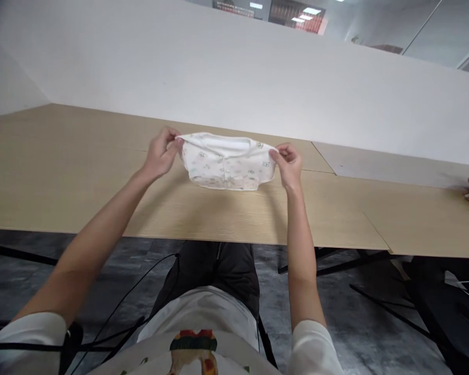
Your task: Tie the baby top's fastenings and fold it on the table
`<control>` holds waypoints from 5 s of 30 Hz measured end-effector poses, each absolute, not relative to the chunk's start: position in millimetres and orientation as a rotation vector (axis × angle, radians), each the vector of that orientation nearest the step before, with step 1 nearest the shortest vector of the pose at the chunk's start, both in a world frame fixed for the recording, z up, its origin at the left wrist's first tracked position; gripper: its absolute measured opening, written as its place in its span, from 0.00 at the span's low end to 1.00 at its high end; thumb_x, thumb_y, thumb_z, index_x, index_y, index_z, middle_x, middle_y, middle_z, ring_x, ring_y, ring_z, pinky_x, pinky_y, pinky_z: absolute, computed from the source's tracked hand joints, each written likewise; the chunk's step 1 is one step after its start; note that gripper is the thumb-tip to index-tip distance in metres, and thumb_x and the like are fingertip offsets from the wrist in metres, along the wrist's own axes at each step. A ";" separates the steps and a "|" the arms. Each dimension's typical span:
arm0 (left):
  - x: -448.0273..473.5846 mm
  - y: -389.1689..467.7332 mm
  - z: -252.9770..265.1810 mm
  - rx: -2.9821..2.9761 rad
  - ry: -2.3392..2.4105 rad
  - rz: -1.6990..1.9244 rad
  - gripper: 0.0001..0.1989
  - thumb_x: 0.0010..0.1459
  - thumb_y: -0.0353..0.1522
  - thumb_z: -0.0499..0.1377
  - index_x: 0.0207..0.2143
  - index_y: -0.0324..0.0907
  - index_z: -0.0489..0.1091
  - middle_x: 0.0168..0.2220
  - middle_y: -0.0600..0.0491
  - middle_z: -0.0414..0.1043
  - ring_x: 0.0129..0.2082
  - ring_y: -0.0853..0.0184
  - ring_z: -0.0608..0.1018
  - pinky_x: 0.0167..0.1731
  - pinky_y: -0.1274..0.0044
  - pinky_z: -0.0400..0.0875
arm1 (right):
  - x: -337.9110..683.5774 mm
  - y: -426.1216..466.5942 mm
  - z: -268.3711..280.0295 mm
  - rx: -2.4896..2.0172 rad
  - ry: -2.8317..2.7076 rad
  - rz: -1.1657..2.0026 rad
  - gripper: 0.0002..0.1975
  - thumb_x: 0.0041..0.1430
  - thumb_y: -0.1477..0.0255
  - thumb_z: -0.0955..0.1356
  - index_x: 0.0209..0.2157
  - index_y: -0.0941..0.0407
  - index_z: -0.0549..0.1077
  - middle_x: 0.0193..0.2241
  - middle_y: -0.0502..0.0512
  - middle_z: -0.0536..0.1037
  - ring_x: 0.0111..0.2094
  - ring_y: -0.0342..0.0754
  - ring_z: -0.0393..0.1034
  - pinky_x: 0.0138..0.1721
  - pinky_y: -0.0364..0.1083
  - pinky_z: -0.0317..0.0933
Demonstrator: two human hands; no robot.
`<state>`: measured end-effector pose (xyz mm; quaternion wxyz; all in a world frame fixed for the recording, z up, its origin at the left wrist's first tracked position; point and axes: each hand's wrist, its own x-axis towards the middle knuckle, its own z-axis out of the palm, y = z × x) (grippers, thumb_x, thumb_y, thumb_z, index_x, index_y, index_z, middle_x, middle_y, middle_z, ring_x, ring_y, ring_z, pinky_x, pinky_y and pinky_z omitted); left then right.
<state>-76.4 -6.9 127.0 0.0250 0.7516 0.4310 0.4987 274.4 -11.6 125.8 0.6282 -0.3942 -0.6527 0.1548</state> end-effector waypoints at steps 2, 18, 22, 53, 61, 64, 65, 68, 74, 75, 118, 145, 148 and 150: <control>-76.5 -17.2 155.5 2.402 1.335 1.605 0.24 0.63 0.51 0.44 0.43 0.42 0.64 0.35 0.53 0.69 0.41 0.66 0.73 0.43 0.73 0.67 | 279.5 -20.3 156.3 -0.842 -1.533 0.280 0.17 0.54 0.54 0.68 0.32 0.54 0.69 0.25 0.49 0.68 0.29 0.43 0.67 0.26 0.42 0.61; -87.6 46.0 23.5 2.433 1.710 0.358 0.23 0.57 0.50 0.51 0.41 0.44 0.74 0.39 0.47 0.77 0.39 0.58 0.76 0.38 0.73 0.67 | 275.8 40.2 45.0 -1.738 -1.933 0.544 0.15 0.48 0.59 0.72 0.21 0.57 0.72 0.20 0.53 0.73 0.25 0.46 0.67 0.29 0.44 0.60; -118.1 48.7 16.8 2.329 1.732 0.409 0.25 0.50 0.54 0.54 0.34 0.45 0.76 0.36 0.48 0.77 0.36 0.58 0.76 0.35 0.73 0.67 | 295.2 43.0 38.3 -1.733 -1.999 0.740 0.15 0.45 0.58 0.73 0.22 0.56 0.74 0.22 0.52 0.75 0.25 0.46 0.67 0.27 0.43 0.60; 29.1 37.7 -9.7 2.106 1.736 0.734 0.12 0.56 0.36 0.55 0.36 0.42 0.76 0.37 0.48 0.78 0.41 0.58 0.76 0.46 0.66 0.65 | 172.2 45.1 -9.2 -1.606 -1.935 0.495 0.09 0.52 0.77 0.65 0.33 0.55 0.76 0.31 0.54 0.78 0.35 0.48 0.71 0.39 0.45 0.63; 28.4 30.9 -9.9 2.134 1.691 0.769 0.12 0.59 0.34 0.52 0.36 0.42 0.75 0.40 0.47 0.76 0.45 0.56 0.73 0.49 0.63 0.61 | 168.0 42.6 -6.2 -1.563 -1.858 0.573 0.04 0.48 0.77 0.66 0.27 0.56 0.72 0.29 0.54 0.77 0.33 0.46 0.71 0.40 0.45 0.64; 26.9 29.3 -13.0 2.176 1.649 0.783 0.13 0.60 0.34 0.50 0.36 0.40 0.73 0.41 0.47 0.75 0.45 0.58 0.72 0.48 0.65 0.61 | 166.7 41.0 -5.0 -1.582 -1.793 0.591 0.04 0.46 0.77 0.66 0.24 0.56 0.72 0.27 0.52 0.78 0.31 0.46 0.72 0.39 0.44 0.64; 26.7 28.8 -13.7 2.196 1.631 0.796 0.13 0.60 0.34 0.49 0.36 0.40 0.73 0.40 0.47 0.75 0.45 0.58 0.72 0.48 0.66 0.61 | 166.5 40.6 -4.8 -1.593 -1.766 0.591 0.04 0.45 0.78 0.66 0.24 0.56 0.72 0.26 0.51 0.78 0.31 0.46 0.72 0.38 0.44 0.64; 27.1 26.8 -14.3 2.244 1.577 0.852 0.13 0.61 0.32 0.48 0.36 0.39 0.72 0.39 0.47 0.74 0.43 0.60 0.71 0.47 0.68 0.62 | 167.2 39.9 -5.4 -1.608 -1.664 0.640 0.03 0.44 0.76 0.67 0.24 0.57 0.73 0.22 0.49 0.77 0.29 0.46 0.72 0.37 0.43 0.65; 29.9 25.7 -14.0 2.288 1.476 0.957 0.15 0.63 0.34 0.46 0.36 0.39 0.70 0.38 0.48 0.73 0.42 0.61 0.71 0.48 0.69 0.62 | 170.0 39.5 -8.4 -1.467 -1.403 1.009 0.07 0.47 0.75 0.65 0.29 0.57 0.74 0.17 0.47 0.74 0.22 0.43 0.70 0.28 0.41 0.67; 30.0 25.9 -14.3 2.296 1.466 0.958 0.15 0.63 0.35 0.46 0.36 0.39 0.70 0.38 0.47 0.73 0.42 0.62 0.71 0.48 0.69 0.62 | 170.1 39.4 -8.6 -1.446 -1.357 1.051 0.06 0.48 0.75 0.65 0.29 0.57 0.74 0.18 0.48 0.74 0.21 0.43 0.70 0.27 0.41 0.67; 11.1 7.3 4.6 2.117 1.248 0.737 0.14 0.53 0.39 0.54 0.27 0.39 0.73 0.26 0.54 0.71 0.26 0.69 0.69 0.29 0.78 0.62 | 178.2 2.0 12.6 -1.424 -1.364 1.350 0.13 0.41 0.84 0.69 0.28 0.57 0.63 0.15 0.46 0.72 0.17 0.41 0.68 0.19 0.38 0.63; 4.9 -35.4 13.3 2.425 1.215 0.636 0.14 0.54 0.39 0.55 0.22 0.41 0.73 0.20 0.56 0.68 0.25 0.69 0.69 0.39 0.74 0.63 | 197.6 -47.1 26.3 -1.391 -1.741 1.078 0.19 0.45 0.81 0.67 0.42 0.56 0.69 0.19 0.44 0.72 0.21 0.41 0.67 0.24 0.39 0.59; 7.4 -40.5 12.2 2.426 1.332 0.573 0.10 0.51 0.36 0.57 0.25 0.43 0.75 0.22 0.55 0.71 0.26 0.67 0.72 0.40 0.73 0.63 | 186.3 -56.6 19.7 -1.413 -1.826 1.003 0.18 0.45 0.82 0.68 0.39 0.55 0.70 0.21 0.45 0.74 0.25 0.42 0.70 0.28 0.39 0.61; 8.3 -40.7 10.3 2.391 1.390 0.539 0.10 0.50 0.36 0.57 0.26 0.42 0.76 0.24 0.53 0.73 0.27 0.65 0.73 0.38 0.73 0.64 | 180.0 -56.4 14.9 -1.439 -1.838 0.955 0.17 0.44 0.84 0.69 0.37 0.54 0.70 0.22 0.45 0.75 0.27 0.43 0.71 0.31 0.40 0.61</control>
